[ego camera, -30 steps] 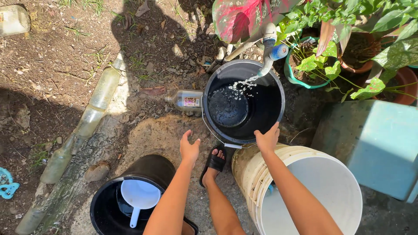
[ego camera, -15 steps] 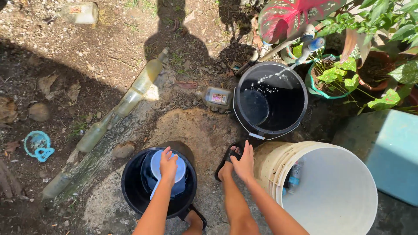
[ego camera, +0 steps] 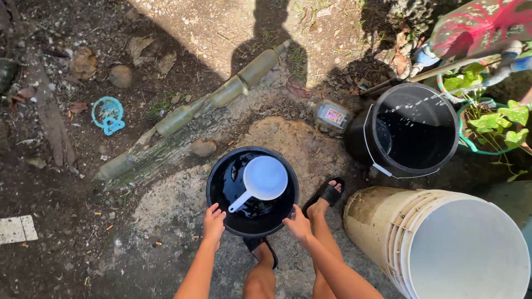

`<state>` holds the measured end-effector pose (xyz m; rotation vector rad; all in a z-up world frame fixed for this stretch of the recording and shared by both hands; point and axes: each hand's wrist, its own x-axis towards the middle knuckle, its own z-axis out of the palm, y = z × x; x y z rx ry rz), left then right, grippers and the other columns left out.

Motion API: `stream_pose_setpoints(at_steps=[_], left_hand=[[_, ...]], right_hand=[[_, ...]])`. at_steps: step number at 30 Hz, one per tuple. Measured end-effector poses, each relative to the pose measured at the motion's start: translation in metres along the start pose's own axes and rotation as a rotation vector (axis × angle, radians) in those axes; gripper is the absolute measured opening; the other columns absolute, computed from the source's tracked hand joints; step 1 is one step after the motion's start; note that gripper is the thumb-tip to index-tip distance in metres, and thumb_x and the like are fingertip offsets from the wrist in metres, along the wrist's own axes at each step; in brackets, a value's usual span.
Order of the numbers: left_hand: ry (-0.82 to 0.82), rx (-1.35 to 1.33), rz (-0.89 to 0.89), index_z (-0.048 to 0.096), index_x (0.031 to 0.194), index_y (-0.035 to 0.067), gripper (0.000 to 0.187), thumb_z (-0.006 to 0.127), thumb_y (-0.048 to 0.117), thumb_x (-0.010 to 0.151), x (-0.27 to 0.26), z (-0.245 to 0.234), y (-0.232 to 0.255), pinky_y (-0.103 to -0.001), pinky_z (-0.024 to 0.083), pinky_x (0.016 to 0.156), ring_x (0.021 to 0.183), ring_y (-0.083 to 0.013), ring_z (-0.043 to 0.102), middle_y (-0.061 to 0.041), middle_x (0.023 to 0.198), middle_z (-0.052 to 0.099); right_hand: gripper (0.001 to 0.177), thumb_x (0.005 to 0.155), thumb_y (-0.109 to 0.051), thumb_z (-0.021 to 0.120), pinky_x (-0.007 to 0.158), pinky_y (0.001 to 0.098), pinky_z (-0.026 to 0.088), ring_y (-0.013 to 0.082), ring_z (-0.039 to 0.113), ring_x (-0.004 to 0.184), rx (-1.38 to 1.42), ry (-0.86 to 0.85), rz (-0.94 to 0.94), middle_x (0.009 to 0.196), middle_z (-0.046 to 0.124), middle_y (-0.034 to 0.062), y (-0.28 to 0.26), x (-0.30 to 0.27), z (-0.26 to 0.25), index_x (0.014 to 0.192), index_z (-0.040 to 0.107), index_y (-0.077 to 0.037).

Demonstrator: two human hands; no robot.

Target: Watering potted plants in the garden using a bucket and water scoop.

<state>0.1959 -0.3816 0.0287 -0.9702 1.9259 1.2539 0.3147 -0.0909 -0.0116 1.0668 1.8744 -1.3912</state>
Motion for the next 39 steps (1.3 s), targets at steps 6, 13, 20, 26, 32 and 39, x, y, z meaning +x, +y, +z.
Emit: stream_pose_setpoints(at_steps=[6,13,20,26,32,39], left_hand=[[0.053,-0.1,-0.103,0.047,0.149,0.021,0.059,0.063,0.018,0.092,-0.009,-0.041,-0.08,-0.043,0.049,0.092,0.126,-0.0262,0.059,-0.013,0.152,0.055],[0.131,-0.198,-0.154,0.045,0.151,0.019,0.063,0.064,0.016,0.091,-0.007,-0.045,-0.12,-0.043,0.042,0.112,0.141,-0.0295,0.05,-0.017,0.155,0.049],[0.208,-0.197,-0.027,0.042,0.152,0.018,0.074,0.071,0.024,0.085,0.052,-0.019,-0.101,-0.042,0.037,0.114,0.144,-0.0295,0.043,-0.015,0.158,0.044],[0.23,-0.135,-0.088,0.044,0.154,0.02,0.079,0.073,0.029,0.081,0.102,0.007,-0.097,-0.041,0.042,0.11,0.135,-0.0327,0.054,-0.017,0.148,0.056],[0.07,-0.557,-0.035,0.046,0.148,0.002,0.077,0.075,0.031,0.083,0.127,0.029,-0.129,-0.039,0.044,0.104,0.124,-0.0291,0.058,-0.017,0.138,0.06],[0.058,-0.6,-0.033,0.038,0.149,0.013,0.087,0.079,0.035,0.075,0.112,0.015,-0.105,-0.035,0.043,0.104,0.121,-0.0223,0.059,-0.009,0.134,0.061]], right_hand=[[0.095,0.076,-0.031,0.083,0.105,0.0398,0.048,0.0335,0.061,0.124,-0.255,0.029,0.128,0.135,0.062,0.0164,0.071,0.022,0.055,0.155,0.035,-0.009],[0.091,0.074,-0.023,0.077,0.111,0.0414,0.047,0.0379,0.059,0.131,-0.336,0.082,-0.009,0.139,0.061,0.0233,0.023,-0.006,0.041,0.154,0.039,-0.005],[0.098,0.076,-0.025,0.077,0.115,0.0464,0.035,0.0476,0.042,0.14,-0.401,0.338,-0.34,0.152,0.041,0.0314,-0.017,0.05,0.017,0.154,0.026,0.006],[0.098,0.08,-0.029,0.077,0.111,0.047,0.039,0.0455,0.052,0.129,-0.253,0.42,-0.299,0.141,0.051,0.0308,-0.028,0.106,0.001,0.157,0.024,0.002],[0.063,0.084,-0.028,0.075,0.099,0.0346,0.048,0.0223,0.064,0.11,0.0,0.183,-0.207,0.125,0.069,0.0119,-0.021,0.129,-0.028,0.139,0.053,-0.006],[0.043,0.089,-0.024,0.073,0.095,0.031,0.049,0.0157,0.065,0.103,0.115,-0.008,-0.131,0.117,0.072,0.0067,-0.022,0.138,-0.035,0.127,0.064,-0.003]])
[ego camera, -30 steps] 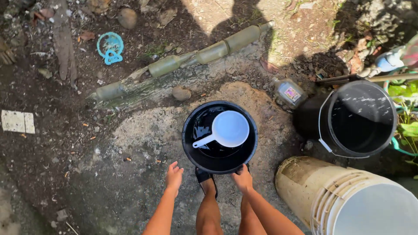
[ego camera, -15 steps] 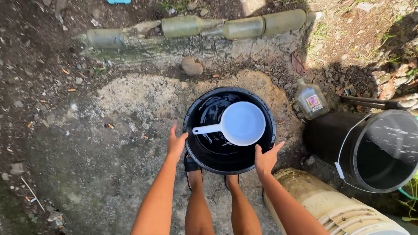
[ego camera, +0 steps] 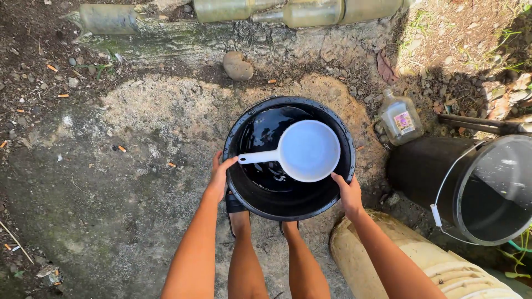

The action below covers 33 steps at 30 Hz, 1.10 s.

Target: Watering potted plants in the garden using a bucket and water scoop.

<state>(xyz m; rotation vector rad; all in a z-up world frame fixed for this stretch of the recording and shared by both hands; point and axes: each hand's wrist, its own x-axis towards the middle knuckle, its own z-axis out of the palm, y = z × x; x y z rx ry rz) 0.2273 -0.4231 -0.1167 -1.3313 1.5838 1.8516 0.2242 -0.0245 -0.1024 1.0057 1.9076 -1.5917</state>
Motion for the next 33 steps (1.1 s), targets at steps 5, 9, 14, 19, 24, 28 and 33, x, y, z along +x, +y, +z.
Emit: stream_pose_setpoints(at_steps=[5,9,14,19,24,28,33], left_hand=[[-0.016,-0.028,-0.153,0.038,0.15,0.017,0.089,0.076,0.042,0.074,-0.005,0.003,-0.003,-0.042,0.042,0.105,0.125,-0.0247,0.054,-0.009,0.138,0.056],[0.033,0.113,-0.094,0.043,0.148,0.011,0.087,0.079,0.046,0.077,-0.007,-0.017,-0.017,-0.038,0.033,0.11,0.129,-0.023,0.052,-0.01,0.138,0.058],[0.082,0.21,0.022,0.049,0.138,0.009,0.072,0.079,0.04,0.08,-0.05,-0.027,-0.008,-0.036,0.044,0.098,0.11,-0.0212,0.059,-0.008,0.12,0.064],[0.112,0.155,0.108,0.055,0.128,0.008,0.053,0.076,0.027,0.083,-0.1,-0.01,0.018,-0.034,0.051,0.079,0.089,-0.0188,0.063,-0.008,0.107,0.065],[0.069,0.076,-0.012,0.056,0.128,0.012,0.046,0.072,0.024,0.087,-0.145,0.022,0.039,-0.031,0.046,0.068,0.083,-0.0147,0.061,-0.005,0.101,0.062],[-0.021,0.069,0.043,0.056,0.129,0.01,0.045,0.071,0.022,0.088,-0.174,0.053,0.051,-0.034,0.046,0.068,0.086,-0.0165,0.062,-0.007,0.101,0.061],[-0.286,0.143,0.03,0.052,0.148,0.008,0.062,0.064,0.03,0.091,-0.225,0.08,0.086,-0.03,0.045,0.101,0.123,-0.0188,0.062,-0.008,0.139,0.064]], right_hand=[[0.05,0.09,-0.026,0.069,0.097,0.0327,0.048,0.0182,0.064,0.11,-0.069,0.008,0.012,0.125,0.069,0.0087,-0.012,-0.012,0.004,0.134,0.059,-0.005],[0.082,0.089,-0.037,0.065,0.108,0.0369,0.043,0.0272,0.059,0.126,-0.206,0.098,0.008,0.14,0.059,0.0172,-0.03,-0.028,0.009,0.16,0.031,-0.012],[0.095,0.09,-0.034,0.074,0.12,0.0438,0.021,0.0418,0.028,0.149,-0.572,0.29,-0.49,0.163,0.026,0.0331,-0.035,-0.057,0.023,0.16,0.021,0.002],[0.085,0.083,-0.031,0.076,0.119,0.0439,0.03,0.0375,0.039,0.145,-0.556,0.071,-0.61,0.156,0.041,0.0251,-0.075,-0.102,0.056,0.154,0.037,-0.003],[0.069,0.082,-0.032,0.077,0.111,0.0377,0.047,0.0236,0.064,0.128,-0.301,-0.513,-0.167,0.135,0.069,0.0109,-0.091,-0.139,0.087,0.145,0.054,-0.016],[0.067,0.08,-0.027,0.078,0.107,0.0371,0.05,0.0209,0.065,0.124,-0.199,-0.715,-0.119,0.132,0.069,0.0092,-0.1,-0.162,0.1,0.142,0.056,-0.016],[0.039,0.083,-0.023,0.076,0.086,0.0277,0.051,0.012,0.065,0.096,0.053,-0.796,-0.062,0.106,0.072,0.0034,-0.085,-0.165,0.096,0.118,0.065,-0.01]])
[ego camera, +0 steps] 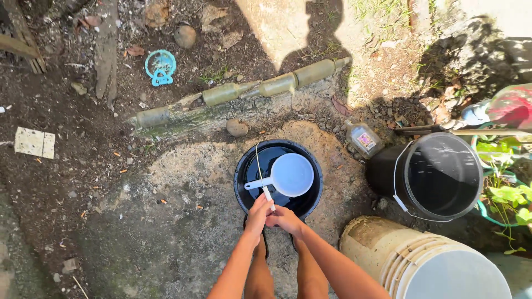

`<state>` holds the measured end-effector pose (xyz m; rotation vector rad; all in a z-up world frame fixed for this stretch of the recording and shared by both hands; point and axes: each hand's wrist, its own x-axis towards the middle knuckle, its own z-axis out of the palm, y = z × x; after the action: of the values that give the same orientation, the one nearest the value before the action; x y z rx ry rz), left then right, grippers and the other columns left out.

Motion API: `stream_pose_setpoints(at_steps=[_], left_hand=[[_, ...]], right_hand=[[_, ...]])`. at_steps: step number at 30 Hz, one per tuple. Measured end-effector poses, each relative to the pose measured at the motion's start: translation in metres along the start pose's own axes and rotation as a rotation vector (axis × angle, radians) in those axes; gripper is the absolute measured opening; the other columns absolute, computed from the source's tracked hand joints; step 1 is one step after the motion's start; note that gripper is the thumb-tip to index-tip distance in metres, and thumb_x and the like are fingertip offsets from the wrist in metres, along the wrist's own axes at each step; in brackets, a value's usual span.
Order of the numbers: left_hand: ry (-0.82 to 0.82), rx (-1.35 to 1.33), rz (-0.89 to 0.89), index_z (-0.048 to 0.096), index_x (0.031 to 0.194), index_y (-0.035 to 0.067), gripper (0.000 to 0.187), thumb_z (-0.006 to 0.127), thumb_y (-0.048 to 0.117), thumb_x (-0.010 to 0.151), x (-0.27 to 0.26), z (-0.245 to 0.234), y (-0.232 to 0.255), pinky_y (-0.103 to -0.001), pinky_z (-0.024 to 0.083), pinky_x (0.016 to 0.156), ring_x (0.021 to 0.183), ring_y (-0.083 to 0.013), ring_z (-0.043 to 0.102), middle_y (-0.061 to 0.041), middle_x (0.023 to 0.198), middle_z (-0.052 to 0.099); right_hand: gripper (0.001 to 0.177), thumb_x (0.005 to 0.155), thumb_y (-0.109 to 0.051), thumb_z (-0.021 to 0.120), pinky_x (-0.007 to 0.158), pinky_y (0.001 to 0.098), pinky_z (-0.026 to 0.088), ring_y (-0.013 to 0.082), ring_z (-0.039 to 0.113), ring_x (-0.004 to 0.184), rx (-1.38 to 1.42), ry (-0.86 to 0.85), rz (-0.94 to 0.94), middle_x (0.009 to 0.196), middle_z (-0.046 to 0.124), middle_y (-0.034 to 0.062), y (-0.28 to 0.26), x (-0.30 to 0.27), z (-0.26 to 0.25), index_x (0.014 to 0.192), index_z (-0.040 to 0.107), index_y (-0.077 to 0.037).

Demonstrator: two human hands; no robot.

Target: Watering potted plants in the garden using a bucket and water scoop.

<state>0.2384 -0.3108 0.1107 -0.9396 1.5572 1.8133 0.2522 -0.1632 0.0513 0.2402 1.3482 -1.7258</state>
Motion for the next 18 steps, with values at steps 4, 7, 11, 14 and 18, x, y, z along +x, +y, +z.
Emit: stream_pose_setpoints(at_steps=[4,7,11,14,18], left_hand=[[-0.039,0.054,0.053,0.038,0.157,0.009,0.069,0.063,0.034,0.098,-0.028,-0.005,0.019,-0.031,0.032,0.115,0.144,-0.0166,0.045,-0.006,0.158,0.047],[0.027,0.077,-0.207,0.039,0.157,0.023,0.067,0.058,0.039,0.094,-0.064,-0.023,0.042,-0.042,0.038,0.111,0.136,-0.0218,0.052,-0.005,0.153,0.052],[0.145,0.254,-0.073,0.051,0.151,0.019,0.059,0.061,0.032,0.094,-0.087,-0.101,-0.008,-0.037,0.047,0.103,0.119,-0.0239,0.065,-0.01,0.135,0.067],[0.3,0.235,-0.018,0.055,0.149,0.016,0.058,0.064,0.029,0.093,-0.114,-0.168,-0.052,-0.033,0.05,0.096,0.108,-0.0226,0.066,-0.012,0.12,0.074],[0.54,0.026,-0.211,0.052,0.151,0.022,0.063,0.068,0.026,0.09,-0.168,-0.232,-0.119,-0.042,0.043,0.072,0.102,-0.0259,0.07,-0.009,0.104,0.072]], right_hand=[[0.021,0.083,-0.021,0.079,0.067,0.0272,0.047,0.0104,0.058,0.072,-0.051,0.238,0.06,0.082,0.064,-0.0005,-0.006,-0.009,-0.019,0.091,0.064,-0.009],[0.033,0.079,-0.018,0.084,0.058,0.0291,0.042,0.01,0.049,0.062,-0.078,0.416,0.103,0.07,0.053,-0.0034,0.004,-0.003,-0.037,0.076,0.052,-0.012],[0.039,0.073,-0.013,0.084,0.058,0.0306,0.041,0.011,0.046,0.062,-0.225,0.462,0.116,0.066,0.047,-0.0029,0.006,0.002,-0.036,0.071,0.045,-0.011],[0.037,0.07,-0.009,0.083,0.06,0.031,0.043,0.0116,0.047,0.064,-0.307,0.485,0.147,0.066,0.048,-0.0024,0.009,0.004,-0.043,0.07,0.045,-0.011],[0.033,0.065,-0.005,0.082,0.064,0.0342,0.047,0.0148,0.052,0.066,-0.327,0.506,0.191,0.069,0.053,-0.0006,0.037,0.022,-0.065,0.073,0.05,-0.008]])
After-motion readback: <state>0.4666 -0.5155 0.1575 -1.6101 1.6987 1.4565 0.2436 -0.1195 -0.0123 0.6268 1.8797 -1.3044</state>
